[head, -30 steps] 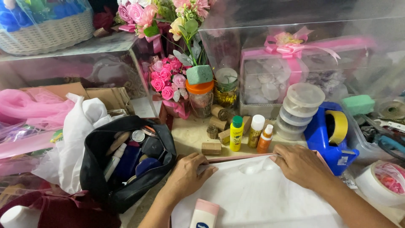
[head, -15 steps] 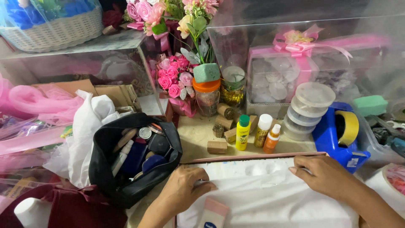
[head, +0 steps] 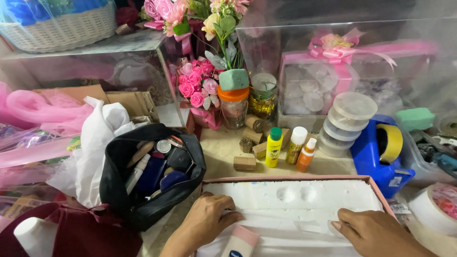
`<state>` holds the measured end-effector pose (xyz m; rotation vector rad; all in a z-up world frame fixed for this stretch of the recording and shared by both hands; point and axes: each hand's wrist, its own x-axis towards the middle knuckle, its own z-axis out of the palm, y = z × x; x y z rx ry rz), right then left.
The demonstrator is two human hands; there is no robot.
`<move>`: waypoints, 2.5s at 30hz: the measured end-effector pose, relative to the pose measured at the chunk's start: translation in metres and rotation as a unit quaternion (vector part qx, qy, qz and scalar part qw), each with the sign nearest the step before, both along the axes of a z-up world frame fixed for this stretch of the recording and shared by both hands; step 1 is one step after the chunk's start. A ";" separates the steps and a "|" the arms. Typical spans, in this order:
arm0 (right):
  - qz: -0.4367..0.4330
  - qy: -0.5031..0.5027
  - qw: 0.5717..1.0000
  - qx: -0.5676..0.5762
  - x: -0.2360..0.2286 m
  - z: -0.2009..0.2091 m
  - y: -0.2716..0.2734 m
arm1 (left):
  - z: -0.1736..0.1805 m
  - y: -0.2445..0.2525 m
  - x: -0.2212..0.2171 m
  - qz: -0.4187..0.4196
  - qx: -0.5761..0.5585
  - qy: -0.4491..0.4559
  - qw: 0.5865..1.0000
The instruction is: Arranging various items like small bottles and containers inside a box and using a utility knife for adjustments.
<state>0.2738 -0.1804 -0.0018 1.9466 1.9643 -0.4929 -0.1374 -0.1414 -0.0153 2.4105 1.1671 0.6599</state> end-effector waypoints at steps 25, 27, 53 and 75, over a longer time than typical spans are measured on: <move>0.151 0.083 0.985 0.010 0.008 -0.021 -0.013 | 0.011 -0.090 0.053 0.219 -0.226 0.264 0.912; 0.223 0.089 0.966 0.100 0.006 -0.032 -0.012 | 0.080 -0.077 0.051 0.158 -0.472 0.242 0.833; 0.462 0.170 0.834 0.251 -0.039 -0.084 -0.018 | 0.093 0.035 0.061 0.135 -0.224 -0.139 0.955; 0.105 0.170 0.926 0.320 0.041 0.096 -0.106 | 0.069 0.034 0.061 0.110 -0.180 -0.159 0.964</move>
